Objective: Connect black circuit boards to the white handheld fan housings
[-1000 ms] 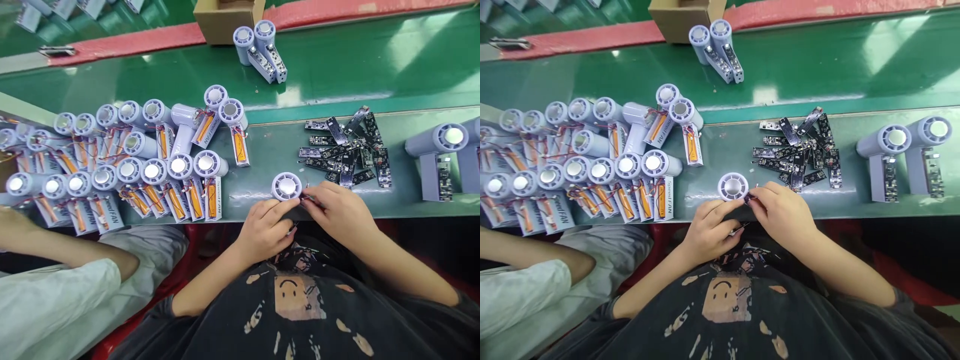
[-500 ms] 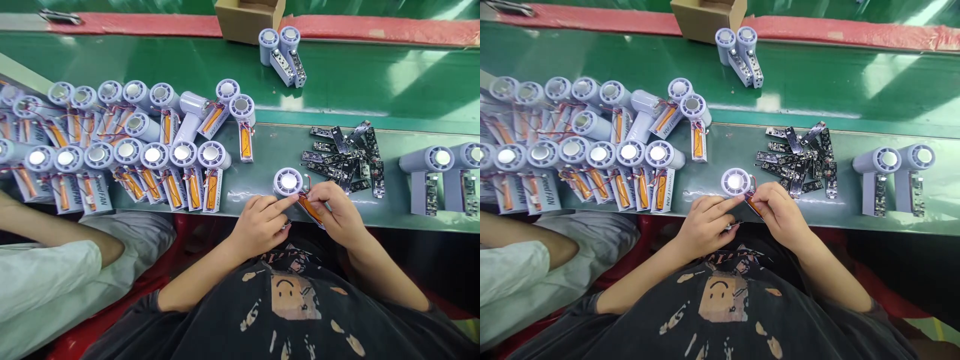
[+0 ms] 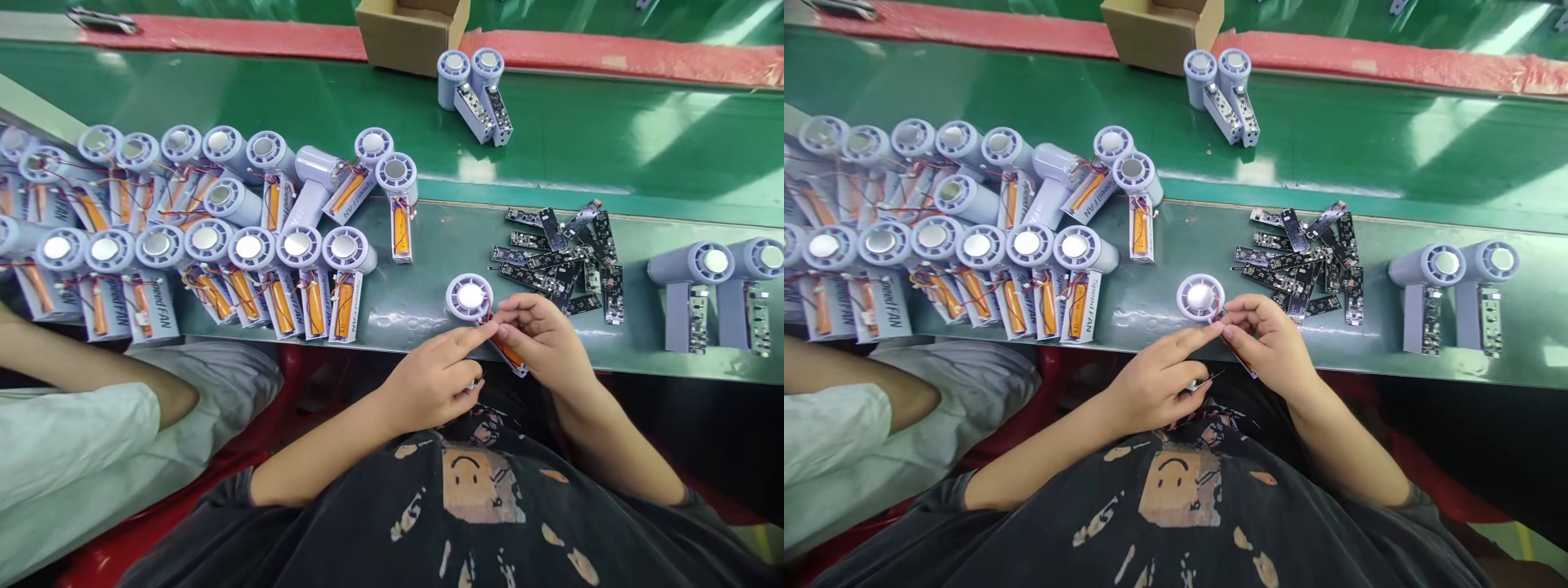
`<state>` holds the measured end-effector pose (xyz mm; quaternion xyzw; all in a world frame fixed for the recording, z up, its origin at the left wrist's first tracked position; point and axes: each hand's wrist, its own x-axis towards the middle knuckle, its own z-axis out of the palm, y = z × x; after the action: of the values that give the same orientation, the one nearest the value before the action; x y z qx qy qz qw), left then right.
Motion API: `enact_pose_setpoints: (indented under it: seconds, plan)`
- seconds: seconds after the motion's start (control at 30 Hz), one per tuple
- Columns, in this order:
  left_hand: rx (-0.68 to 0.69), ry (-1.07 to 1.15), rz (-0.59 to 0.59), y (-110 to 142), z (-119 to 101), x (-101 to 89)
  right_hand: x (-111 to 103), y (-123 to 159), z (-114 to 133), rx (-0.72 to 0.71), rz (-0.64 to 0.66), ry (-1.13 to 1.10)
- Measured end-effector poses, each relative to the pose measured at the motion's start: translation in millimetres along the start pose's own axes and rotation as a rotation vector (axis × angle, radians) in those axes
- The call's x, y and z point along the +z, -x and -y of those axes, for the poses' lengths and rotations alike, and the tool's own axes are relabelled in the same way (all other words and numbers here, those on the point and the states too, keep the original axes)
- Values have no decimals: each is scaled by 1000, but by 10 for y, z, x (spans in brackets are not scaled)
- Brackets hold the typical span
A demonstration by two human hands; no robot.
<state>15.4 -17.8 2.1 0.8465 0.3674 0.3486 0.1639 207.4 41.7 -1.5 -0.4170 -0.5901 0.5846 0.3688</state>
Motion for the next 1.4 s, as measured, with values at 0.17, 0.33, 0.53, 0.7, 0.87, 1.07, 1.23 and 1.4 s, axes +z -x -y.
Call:
enact_pose_setpoints:
  seconds: [0.17, 0.33, 0.53, 0.7, 0.87, 1.07, 1.23, 1.4]
  plan:
    - [45, -88, 51, 70, 18, -64, 17, -10, -27, 8, 84, -103]
    - [123, -188, 28, 194, 62, -83, 50, 16, -61, -9, 127, -63]
    - [-73, 109, 102, 223, 15, -195, 122, 77, -72, -113, 42, 139]
    - [-503, 689, -5, 232, -15, -308, 140, 120, -47, -225, -17, 242]
    - [-629, 1069, -104, 191, 15, -282, 120, 152, -95, -267, -94, 273]
    - [-372, 213, 5, -180, 5, -128, 68, 170, -120, -415, -127, 377]
    - [-284, 14, -102, -255, 112, -29, -9, 193, -144, -584, -186, 451]
    - [-268, 90, -29, -257, 112, -49, -64, 177, -171, -655, -198, 472]
